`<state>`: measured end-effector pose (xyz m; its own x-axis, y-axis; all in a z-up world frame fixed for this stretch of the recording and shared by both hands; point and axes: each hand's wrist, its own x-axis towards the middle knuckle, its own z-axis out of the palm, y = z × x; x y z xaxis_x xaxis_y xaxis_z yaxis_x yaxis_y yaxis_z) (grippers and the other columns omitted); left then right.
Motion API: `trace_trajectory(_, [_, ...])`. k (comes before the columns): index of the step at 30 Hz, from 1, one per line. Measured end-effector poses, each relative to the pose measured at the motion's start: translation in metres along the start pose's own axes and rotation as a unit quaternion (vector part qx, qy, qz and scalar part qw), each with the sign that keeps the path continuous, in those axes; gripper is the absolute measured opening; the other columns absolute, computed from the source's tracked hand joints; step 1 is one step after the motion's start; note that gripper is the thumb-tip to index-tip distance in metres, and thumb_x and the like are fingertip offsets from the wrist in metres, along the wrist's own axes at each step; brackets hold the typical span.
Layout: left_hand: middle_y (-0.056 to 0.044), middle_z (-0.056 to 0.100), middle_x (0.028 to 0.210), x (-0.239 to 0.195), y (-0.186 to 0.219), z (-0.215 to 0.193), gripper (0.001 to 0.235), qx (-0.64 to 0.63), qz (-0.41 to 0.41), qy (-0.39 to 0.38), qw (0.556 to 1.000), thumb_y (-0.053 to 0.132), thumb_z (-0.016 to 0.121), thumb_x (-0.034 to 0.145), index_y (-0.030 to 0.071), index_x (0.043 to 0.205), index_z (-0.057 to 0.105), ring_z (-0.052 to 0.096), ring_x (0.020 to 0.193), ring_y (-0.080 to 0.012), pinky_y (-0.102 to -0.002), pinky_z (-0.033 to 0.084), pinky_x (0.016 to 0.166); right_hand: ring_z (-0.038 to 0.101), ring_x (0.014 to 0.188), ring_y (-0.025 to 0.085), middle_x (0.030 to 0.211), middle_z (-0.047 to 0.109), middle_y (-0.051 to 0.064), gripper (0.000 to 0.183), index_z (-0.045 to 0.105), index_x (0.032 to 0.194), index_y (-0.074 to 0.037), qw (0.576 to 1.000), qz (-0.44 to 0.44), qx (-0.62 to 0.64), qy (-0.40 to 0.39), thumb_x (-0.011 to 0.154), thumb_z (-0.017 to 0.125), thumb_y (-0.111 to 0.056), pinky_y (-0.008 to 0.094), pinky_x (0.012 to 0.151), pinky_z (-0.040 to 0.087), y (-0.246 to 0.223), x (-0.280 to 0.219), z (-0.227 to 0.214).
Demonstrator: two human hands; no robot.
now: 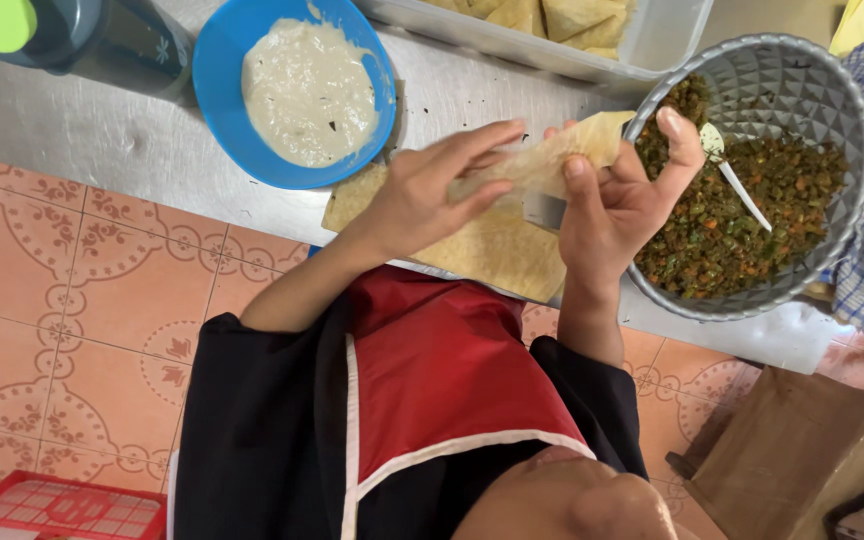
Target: The person folds thin pastry sheets into cones, fills them with a vegetable mixture using a spoon, and seals the edges with a white paste. The finished samosas are placed in a tray.
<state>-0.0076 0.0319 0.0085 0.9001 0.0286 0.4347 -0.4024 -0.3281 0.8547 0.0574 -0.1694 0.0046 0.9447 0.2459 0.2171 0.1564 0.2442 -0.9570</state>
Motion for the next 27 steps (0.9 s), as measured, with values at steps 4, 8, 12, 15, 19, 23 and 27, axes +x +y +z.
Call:
trace_trajectory(4, [-0.008, 0.076, 0.102, 0.001, 0.006, -0.003, 0.031, 0.099, 0.0, -0.008, 0.995, 0.014, 0.082, 0.098, 0.008, 0.126, 0.07, 0.076, 0.083, -0.0171, -0.029, 0.061, 0.071, 0.071, 0.095, 0.015, 0.124, 0.071, 0.028, 0.066, 0.02, 0.155, -0.012, 1.0, -0.023, -0.007, -0.008, 0.114, 0.061, 0.02, 0.018, 0.077, 0.054, 0.008, -0.002, -0.02])
trace_trajectory(8, [-0.009, 0.078, 0.095, 0.006, 0.01, -0.015, 0.023, 0.124, 0.028, -0.031, 0.991, 0.013, 0.08, 0.098, 0.005, 0.119, 0.075, 0.073, 0.076, -0.0174, -0.029, 0.057, 0.065, 0.068, 0.085, 0.012, 0.111, 0.067, 0.018, 0.064, 0.028, 0.152, -0.013, 0.994, -0.103, -0.02, -0.007, 0.111, 0.063, 0.02, 0.019, 0.07, 0.053, 0.017, 0.003, -0.032])
trace_trajectory(12, [-0.006, 0.08, 0.093, 0.023, 0.012, -0.03, 0.021, -0.013, -0.043, -0.087, 0.995, 0.017, 0.08, 0.094, 0.008, 0.112, 0.079, 0.076, 0.071, -0.011, -0.024, 0.056, 0.059, 0.061, 0.082, 0.014, 0.115, 0.056, 0.01, 0.068, 0.04, 0.143, -0.012, 0.951, -0.303, -0.064, -0.02, 0.089, 0.073, 0.012, 0.03, 0.064, 0.059, 0.025, -0.007, -0.037])
trace_trajectory(15, [-0.004, 0.08, 0.099, 0.034, 0.02, -0.044, 0.016, -0.077, -0.008, -0.1, 0.992, 0.018, 0.08, 0.099, 0.011, 0.113, 0.079, 0.079, 0.082, -0.0107, -0.023, 0.06, 0.068, 0.064, 0.107, 0.039, 0.128, 0.067, 0.017, 0.068, 0.041, 0.145, -0.017, 0.939, -0.281, 0.035, -0.196, 0.088, 0.075, -0.009, 0.045, 0.083, 0.065, 0.033, -0.038, -0.036])
trace_trajectory(19, [-0.004, 0.079, 0.094, 0.035, 0.045, -0.049, 0.015, -0.01, 0.04, -0.15, 0.988, 0.021, 0.079, 0.097, 0.011, 0.108, 0.08, 0.077, 0.078, -0.0127, -0.025, 0.059, 0.066, 0.073, 0.102, 0.027, 0.114, 0.069, 0.015, 0.06, 0.034, 0.146, -0.014, 0.99, -0.033, 0.091, -0.107, 0.101, 0.071, -0.001, 0.04, 0.086, 0.065, 0.064, -0.056, -0.026])
trace_trajectory(23, [-0.006, 0.077, 0.094, 0.044, 0.075, -0.057, 0.018, 0.028, 0.128, -0.185, 0.974, 0.022, 0.076, 0.1, 0.009, 0.112, 0.078, 0.076, 0.085, -0.0198, -0.032, 0.059, 0.073, 0.069, 0.113, 0.023, 0.126, 0.066, 0.013, 0.073, 0.031, 0.151, -0.016, 0.978, 0.103, 0.172, -0.048, 0.096, 0.078, -0.005, 0.034, 0.093, 0.061, 0.076, -0.044, -0.013])
trace_trajectory(27, [-0.007, 0.076, 0.094, 0.051, 0.088, -0.062, 0.019, 0.043, 0.152, -0.206, 0.966, 0.02, 0.074, 0.102, 0.009, 0.118, 0.076, 0.074, 0.084, -0.0217, -0.034, 0.058, 0.07, 0.068, 0.098, 0.024, 0.106, 0.065, 0.016, 0.068, 0.033, 0.159, -0.011, 0.966, 0.187, 0.179, 0.01, 0.106, 0.075, -0.014, 0.032, 0.082, 0.06, 0.073, -0.032, -0.006])
